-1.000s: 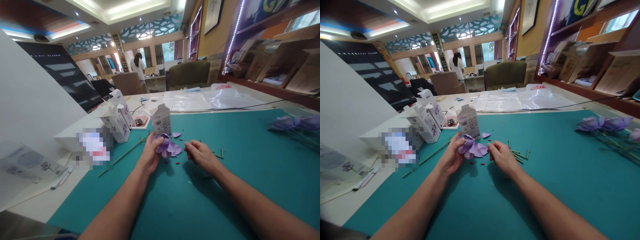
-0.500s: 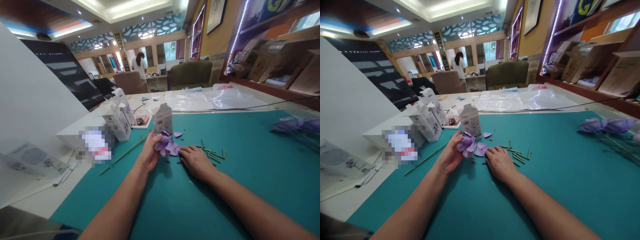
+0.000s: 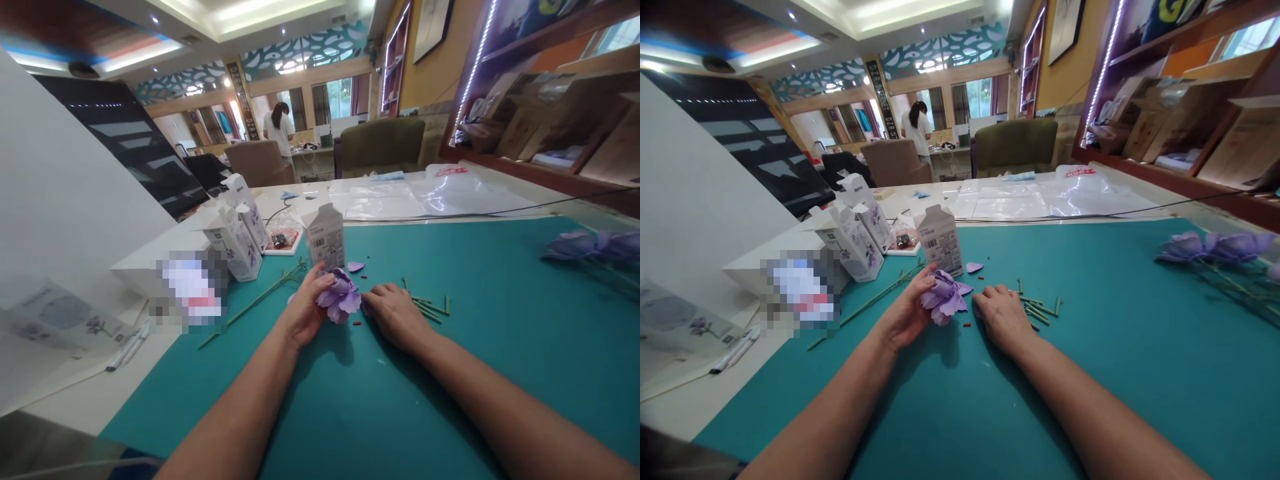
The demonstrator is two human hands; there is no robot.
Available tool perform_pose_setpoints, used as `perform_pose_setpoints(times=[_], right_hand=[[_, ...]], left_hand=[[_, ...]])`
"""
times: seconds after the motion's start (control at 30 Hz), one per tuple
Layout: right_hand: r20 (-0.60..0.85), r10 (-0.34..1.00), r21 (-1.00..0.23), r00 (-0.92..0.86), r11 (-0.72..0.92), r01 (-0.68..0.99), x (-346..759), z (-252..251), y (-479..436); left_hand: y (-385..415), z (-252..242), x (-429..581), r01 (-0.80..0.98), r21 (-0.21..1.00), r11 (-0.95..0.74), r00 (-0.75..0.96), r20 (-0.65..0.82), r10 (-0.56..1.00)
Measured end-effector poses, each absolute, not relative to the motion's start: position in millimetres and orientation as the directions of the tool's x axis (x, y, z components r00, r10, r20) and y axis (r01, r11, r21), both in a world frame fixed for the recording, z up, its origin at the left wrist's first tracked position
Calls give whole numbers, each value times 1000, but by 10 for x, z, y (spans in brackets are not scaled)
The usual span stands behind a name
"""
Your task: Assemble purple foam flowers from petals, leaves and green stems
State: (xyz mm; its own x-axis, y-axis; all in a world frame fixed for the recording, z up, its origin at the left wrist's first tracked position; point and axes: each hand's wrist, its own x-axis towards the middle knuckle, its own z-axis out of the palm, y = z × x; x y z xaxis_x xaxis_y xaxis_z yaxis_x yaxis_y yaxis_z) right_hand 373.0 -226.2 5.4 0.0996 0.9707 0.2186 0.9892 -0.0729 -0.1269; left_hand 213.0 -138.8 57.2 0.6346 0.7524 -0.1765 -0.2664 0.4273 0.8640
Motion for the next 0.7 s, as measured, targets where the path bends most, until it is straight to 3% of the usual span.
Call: perform_pose_setpoints(times=[0.27,0.57,0.7], right_hand=[[346,928,-218,135,-60,974,3786,57,-2270],[447,854,-525,265,11,851,3743,118,-2319],[358,868,-699,344,4,715,3730,175,-2323]], left_hand=[[-1393,579,2133,-271,849,454,645,-190,741],[-1422,603,2130,-241,890,388,653,-147,743],[-1426,593,2126,-190,919,346,639,-151,754]])
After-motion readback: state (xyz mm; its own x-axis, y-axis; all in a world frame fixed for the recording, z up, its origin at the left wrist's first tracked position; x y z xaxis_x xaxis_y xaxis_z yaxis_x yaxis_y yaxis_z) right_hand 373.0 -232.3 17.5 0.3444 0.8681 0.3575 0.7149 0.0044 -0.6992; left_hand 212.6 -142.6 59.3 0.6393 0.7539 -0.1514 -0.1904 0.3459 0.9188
